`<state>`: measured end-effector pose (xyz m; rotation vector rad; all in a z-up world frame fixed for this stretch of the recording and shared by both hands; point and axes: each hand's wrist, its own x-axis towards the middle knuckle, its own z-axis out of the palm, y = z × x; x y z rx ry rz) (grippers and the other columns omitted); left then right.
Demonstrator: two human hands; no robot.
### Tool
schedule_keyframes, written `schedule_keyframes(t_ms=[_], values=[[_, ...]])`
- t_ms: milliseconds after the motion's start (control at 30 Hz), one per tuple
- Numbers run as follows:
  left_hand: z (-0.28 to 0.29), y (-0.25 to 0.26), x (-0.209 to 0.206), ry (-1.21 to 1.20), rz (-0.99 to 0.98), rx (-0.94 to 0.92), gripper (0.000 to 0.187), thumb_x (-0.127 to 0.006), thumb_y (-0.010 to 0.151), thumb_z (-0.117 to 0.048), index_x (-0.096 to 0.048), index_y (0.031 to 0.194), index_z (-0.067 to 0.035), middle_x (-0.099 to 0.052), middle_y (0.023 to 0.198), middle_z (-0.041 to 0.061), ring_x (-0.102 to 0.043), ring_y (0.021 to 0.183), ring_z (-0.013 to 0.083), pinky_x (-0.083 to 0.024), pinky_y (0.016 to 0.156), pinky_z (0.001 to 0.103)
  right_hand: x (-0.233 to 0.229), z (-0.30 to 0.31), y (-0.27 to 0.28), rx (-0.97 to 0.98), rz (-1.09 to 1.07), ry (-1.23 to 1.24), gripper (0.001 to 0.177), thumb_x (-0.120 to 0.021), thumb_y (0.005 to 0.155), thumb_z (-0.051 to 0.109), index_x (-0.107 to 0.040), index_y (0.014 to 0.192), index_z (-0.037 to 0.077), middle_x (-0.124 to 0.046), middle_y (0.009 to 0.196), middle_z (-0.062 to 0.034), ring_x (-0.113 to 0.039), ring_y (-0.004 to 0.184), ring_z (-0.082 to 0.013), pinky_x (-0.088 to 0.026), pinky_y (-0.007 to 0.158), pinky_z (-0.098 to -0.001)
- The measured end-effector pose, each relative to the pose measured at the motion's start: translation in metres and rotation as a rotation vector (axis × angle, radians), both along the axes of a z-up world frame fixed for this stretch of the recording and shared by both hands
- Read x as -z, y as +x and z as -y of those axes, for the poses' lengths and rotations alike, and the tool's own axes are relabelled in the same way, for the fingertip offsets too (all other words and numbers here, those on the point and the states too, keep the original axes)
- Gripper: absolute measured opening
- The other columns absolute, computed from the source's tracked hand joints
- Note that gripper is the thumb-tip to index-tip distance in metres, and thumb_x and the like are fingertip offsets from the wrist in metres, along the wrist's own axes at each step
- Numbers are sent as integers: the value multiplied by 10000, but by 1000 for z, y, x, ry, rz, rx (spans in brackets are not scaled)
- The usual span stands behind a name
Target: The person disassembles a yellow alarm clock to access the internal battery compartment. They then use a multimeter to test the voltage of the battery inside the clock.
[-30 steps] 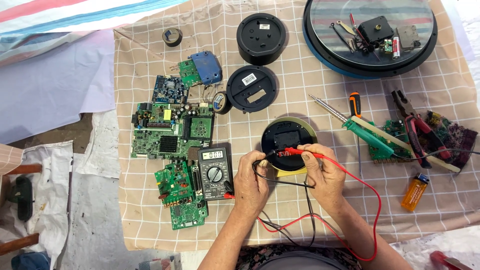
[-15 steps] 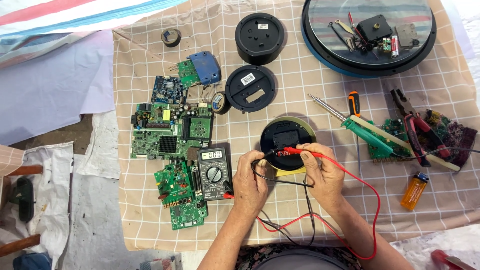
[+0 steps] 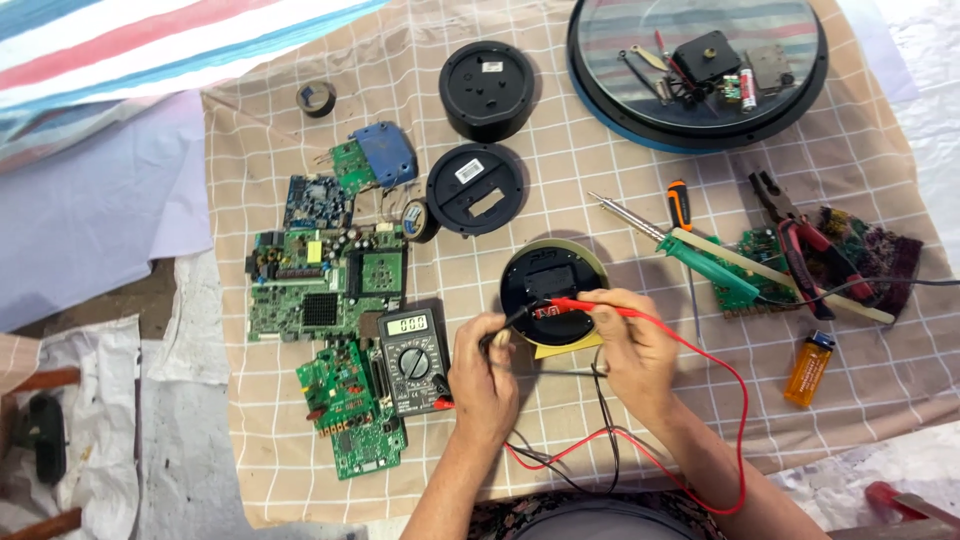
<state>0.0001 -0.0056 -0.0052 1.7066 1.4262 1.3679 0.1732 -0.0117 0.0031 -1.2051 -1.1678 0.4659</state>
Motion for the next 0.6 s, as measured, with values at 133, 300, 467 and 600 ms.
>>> schedule_keyframes(t_ms=[133,300,467,600], values=[[8,8,-1,19,71,-9,121,-582,1010,-186,-652,1056,-98,-705,1034,88,-727,687,191,-615,666,313,-16,1,17,38,-116,28,85,-554,1088,93,-589,1076,16,-708,984,-141,-650,980,-190,-513,984,-383],[2,23,-9,47,35,42,134,-605,994,-194,-662,1054,-88,-711,1034,106,-746,737,261,-620,673,344,-5,-2,37,80,-48,-51,71,-600,1057,43,-629,1061,-21,-741,961,-192,-703,854,-196,-568,832,-342],[-4,33,-9,76,38,83,108,-622,975,-102,-665,1062,-55,-714,1022,120,-753,809,296,-625,719,349,-7,3,29,72,-214,-187,102,-600,1052,122,-636,1065,27,-744,894,-126,-465,415,-40,-448,447,-162],[-7,35,-3,115,-11,106,113,-615,977,-83,-656,1077,-49,-709,1034,116,-744,902,319,-616,797,396,8,-5,30,87,-146,-83,78,-654,1016,56,-660,1030,-21,-740,930,-190,-708,858,-191,-594,785,-327]])
